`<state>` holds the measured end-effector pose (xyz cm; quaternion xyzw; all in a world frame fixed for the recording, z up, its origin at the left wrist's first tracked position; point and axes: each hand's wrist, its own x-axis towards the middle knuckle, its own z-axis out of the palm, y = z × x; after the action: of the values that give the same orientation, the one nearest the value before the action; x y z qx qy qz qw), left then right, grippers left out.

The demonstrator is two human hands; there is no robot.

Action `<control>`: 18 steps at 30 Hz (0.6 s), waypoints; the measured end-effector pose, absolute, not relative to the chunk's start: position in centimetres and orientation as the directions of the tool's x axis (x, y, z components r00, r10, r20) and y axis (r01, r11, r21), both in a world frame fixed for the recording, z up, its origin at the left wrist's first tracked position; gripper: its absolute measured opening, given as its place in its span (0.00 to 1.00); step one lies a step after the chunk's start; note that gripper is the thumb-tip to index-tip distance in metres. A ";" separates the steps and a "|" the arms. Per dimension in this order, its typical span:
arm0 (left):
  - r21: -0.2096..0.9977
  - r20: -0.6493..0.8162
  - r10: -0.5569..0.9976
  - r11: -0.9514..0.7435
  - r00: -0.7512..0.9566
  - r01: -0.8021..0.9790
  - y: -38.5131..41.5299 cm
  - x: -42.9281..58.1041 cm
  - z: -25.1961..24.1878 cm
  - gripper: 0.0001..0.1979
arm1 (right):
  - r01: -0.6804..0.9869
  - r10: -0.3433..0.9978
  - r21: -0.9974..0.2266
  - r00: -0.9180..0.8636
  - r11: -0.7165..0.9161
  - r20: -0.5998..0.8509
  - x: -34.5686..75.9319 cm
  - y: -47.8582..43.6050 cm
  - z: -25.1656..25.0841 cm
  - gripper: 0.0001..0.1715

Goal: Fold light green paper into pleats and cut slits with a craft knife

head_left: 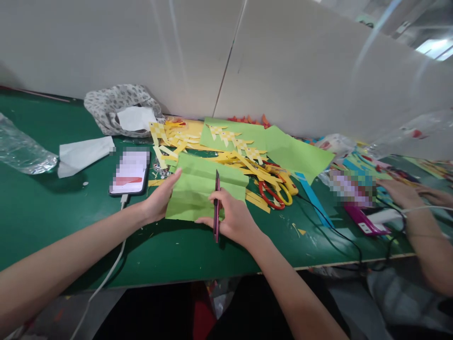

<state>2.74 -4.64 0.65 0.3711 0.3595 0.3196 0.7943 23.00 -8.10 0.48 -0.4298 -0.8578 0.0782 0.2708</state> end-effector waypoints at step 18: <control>0.785 -0.476 0.789 0.581 0.389 -0.217 -3.0 1.4 0.5 0.25 | 0.639 0.849 -0.643 -0.029 0.421 0.527 26.3 -6.0 1.9 0.29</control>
<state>1.43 -3.02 0.53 0.3206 0.4456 0.3270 0.7693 26.31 -6.00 1.95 -0.5255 -0.7082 0.1148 0.4573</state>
